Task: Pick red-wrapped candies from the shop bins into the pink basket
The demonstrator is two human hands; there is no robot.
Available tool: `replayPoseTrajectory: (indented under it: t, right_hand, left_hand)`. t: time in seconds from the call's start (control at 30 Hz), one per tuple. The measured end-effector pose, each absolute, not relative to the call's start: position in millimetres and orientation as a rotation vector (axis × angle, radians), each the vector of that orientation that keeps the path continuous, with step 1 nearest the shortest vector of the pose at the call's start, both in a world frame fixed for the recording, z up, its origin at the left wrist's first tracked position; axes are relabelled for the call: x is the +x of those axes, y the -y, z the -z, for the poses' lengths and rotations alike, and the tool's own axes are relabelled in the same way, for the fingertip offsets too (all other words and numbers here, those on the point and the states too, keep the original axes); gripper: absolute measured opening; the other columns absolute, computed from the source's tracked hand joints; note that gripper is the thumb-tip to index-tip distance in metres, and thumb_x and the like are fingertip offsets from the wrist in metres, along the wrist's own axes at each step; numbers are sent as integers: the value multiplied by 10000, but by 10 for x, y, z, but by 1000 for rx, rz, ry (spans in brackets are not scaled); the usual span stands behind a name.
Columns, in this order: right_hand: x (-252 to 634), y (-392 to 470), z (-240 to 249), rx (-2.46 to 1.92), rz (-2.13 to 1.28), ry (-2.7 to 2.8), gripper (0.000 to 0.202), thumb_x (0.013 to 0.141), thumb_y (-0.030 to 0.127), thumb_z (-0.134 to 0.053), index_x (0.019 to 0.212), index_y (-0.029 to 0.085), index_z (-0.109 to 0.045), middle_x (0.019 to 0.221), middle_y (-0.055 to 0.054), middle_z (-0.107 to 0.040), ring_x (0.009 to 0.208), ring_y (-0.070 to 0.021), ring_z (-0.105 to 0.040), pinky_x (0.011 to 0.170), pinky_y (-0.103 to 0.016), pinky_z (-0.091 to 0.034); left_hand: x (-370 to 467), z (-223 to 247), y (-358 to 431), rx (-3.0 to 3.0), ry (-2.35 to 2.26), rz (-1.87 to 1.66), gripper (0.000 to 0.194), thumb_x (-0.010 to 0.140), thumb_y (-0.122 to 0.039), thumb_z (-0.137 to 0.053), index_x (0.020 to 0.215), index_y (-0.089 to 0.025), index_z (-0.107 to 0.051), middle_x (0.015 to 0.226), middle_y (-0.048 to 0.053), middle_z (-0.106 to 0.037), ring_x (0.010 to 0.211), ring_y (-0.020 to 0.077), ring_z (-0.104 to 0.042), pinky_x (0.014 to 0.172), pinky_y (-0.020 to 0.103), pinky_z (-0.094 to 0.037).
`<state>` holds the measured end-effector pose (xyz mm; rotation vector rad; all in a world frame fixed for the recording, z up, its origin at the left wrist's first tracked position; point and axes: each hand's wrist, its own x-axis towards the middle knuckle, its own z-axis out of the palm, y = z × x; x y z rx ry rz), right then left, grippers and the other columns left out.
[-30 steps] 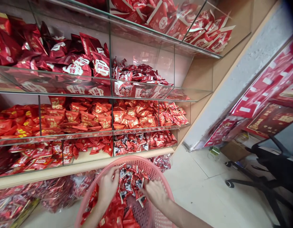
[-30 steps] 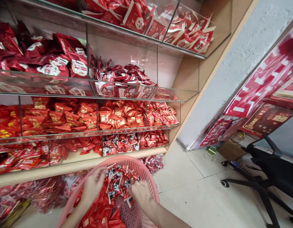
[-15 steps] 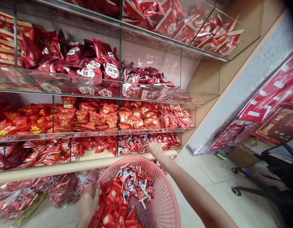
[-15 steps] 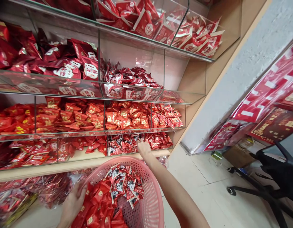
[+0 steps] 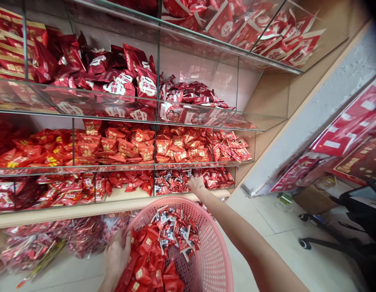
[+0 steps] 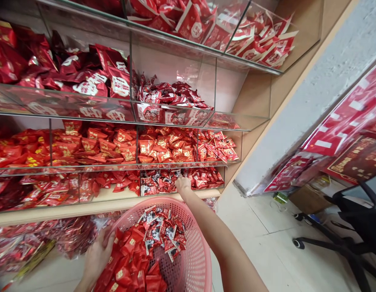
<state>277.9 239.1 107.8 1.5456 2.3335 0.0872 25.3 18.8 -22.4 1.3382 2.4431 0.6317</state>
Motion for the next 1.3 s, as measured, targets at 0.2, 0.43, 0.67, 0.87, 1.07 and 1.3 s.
replayPoseTrajectory:
  t: [0.2,0.43,0.67,0.87,1.07,1.3]
  right_hand:
    - [2773,-2357,-1123,1567,-185,-2262,405,793,-15,-374,1065,139,-631,1211,-203,-524,971,-233,-599,713,-350,-506]
    - [2808,-2218,-1187,1621,-256,-2267,430,802,-20,-323,1111,123,-585,1180,-195,-514,993,-245,-555,689,-345,-491]
    - [2855,-2082,-1179,1707,-319,-2317,389,834,-6,-302,1125,89,-542,1131,-214,-504,1020,-264,-515,731,-357,-454]
    - [2989,-1872,-1359,1700,-313,-2404,387,814,-12,-334,1138,89,-519,1163,-212,-484,1061,-257,-481,777,-329,-433]
    - [3195,-1618,-1472,1741,108,-2542,335,737,189,-578,1061,132,-513,1092,-136,-522,899,-205,-561,726,-270,-418]
    - [3086,-1433,-812,1816,730,-2485,337,649,232,-619,962,144,-535,1011,-76,-567,928,-187,-546,737,-239,-396]
  left_hand:
    - [262,222,-188,1340,-2466,-633,418,884,-401,-310,1196,-183,-484,972,83,-685,945,245,-625,749,328,-447]
    - [237,287,-178,1379,-2434,-737,389,869,-380,-347,1172,-187,-499,1017,77,-677,915,233,-634,749,322,-453]
    - [245,252,-178,1366,-2414,-757,409,861,-392,-339,1169,-179,-502,1024,77,-673,940,239,-624,760,324,-455]
    - [239,267,-182,1400,-2432,-761,401,854,-378,-349,1157,-174,-514,992,80,-682,887,227,-636,739,312,-460]
    - [260,258,-174,1436,-2450,-708,388,859,-369,-350,1158,-177,-508,967,89,-682,917,237,-628,760,326,-453]
    - [258,259,-177,1402,-2449,-711,417,863,-384,-344,1174,-161,-509,1025,105,-664,972,245,-610,799,339,-455]
